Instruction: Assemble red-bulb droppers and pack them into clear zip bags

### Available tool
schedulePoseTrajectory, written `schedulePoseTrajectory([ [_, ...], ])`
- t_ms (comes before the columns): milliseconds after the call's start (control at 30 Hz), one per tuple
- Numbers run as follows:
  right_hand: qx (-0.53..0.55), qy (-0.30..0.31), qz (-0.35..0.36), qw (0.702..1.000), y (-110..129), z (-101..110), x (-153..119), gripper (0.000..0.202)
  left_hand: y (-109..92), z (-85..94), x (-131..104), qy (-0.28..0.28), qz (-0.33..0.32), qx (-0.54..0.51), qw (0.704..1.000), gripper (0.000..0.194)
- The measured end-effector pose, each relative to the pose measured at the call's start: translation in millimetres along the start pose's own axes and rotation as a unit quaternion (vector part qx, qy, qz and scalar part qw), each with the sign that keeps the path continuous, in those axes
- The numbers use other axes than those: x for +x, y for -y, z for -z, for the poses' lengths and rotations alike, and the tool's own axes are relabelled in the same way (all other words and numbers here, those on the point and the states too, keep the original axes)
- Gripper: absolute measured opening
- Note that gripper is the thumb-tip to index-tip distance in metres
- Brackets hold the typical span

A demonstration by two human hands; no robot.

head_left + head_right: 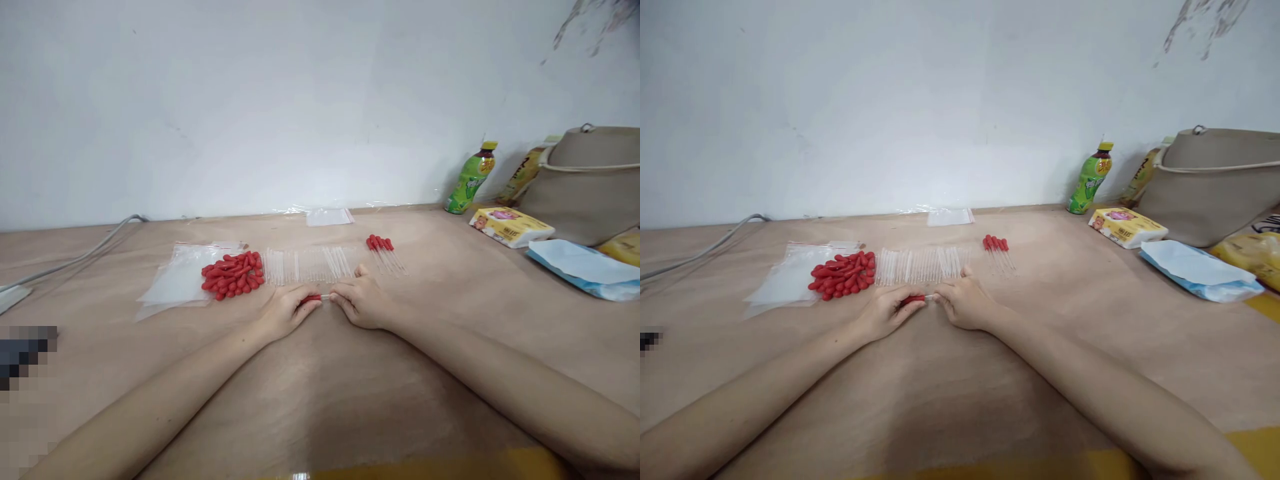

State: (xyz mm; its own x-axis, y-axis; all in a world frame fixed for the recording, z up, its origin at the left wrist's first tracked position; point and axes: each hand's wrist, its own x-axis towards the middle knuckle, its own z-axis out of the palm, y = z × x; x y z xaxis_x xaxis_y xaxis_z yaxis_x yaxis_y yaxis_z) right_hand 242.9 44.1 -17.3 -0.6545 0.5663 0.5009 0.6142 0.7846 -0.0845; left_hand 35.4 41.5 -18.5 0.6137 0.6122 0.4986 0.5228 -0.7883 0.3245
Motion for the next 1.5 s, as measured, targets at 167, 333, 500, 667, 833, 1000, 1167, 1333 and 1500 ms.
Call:
schedulePoseTrajectory([
  [167,0.027,0.042,-0.018,0.999,1.1,-0.5,2.4,0.026,-0.6,0.3,0.5,0.005,-0.012,-0.004,1.0,0.013],
  [333,0.023,0.06,-0.004,0.998,2.0,11.1,6.5,0.025,-4.6,1.7,1.1,-0.018,-0.006,0.003,1.0,0.012],
  [500,0.007,0.068,-0.049,0.996,-13.0,36.4,12.6,0.021,-4.2,2.9,-1.0,-0.051,0.06,0.017,0.997,0.03],
  [667,-0.025,-0.034,-0.396,0.917,-59.0,56.5,9.5,0.024,-2.6,2.8,-0.5,-0.028,0.09,0.004,0.996,0.03],
  [833,-0.065,-0.046,-0.543,0.836,-94.8,50.5,-6.1,0.03,-3.9,2.7,1.8,-0.004,0.096,0.002,0.995,0.025],
  [1000,-0.06,-0.037,-0.524,0.849,-97.6,34.7,-12.8,0.032,-4.1,2.8,1.5,0.002,0.097,0.0,0.995,0.024],
  [1167,-0.054,-0.03,-0.502,0.863,-92.6,30.8,-12.1,0.031,-4.0,2.5,1.3,0.003,0.09,-0.004,0.996,0.022],
  [1333,-0.046,-0.049,-0.491,0.868,-91.2,32.2,-13.1,0.03,-4.2,2.6,1.9,0.001,0.082,-0.005,0.997,0.021],
  [1500,-0.056,-0.064,-0.478,0.874,-84.5,31.9,-10.4,0.028,-3.8,2.1,1.9,0.0,0.08,-0.005,0.997,0.02],
])
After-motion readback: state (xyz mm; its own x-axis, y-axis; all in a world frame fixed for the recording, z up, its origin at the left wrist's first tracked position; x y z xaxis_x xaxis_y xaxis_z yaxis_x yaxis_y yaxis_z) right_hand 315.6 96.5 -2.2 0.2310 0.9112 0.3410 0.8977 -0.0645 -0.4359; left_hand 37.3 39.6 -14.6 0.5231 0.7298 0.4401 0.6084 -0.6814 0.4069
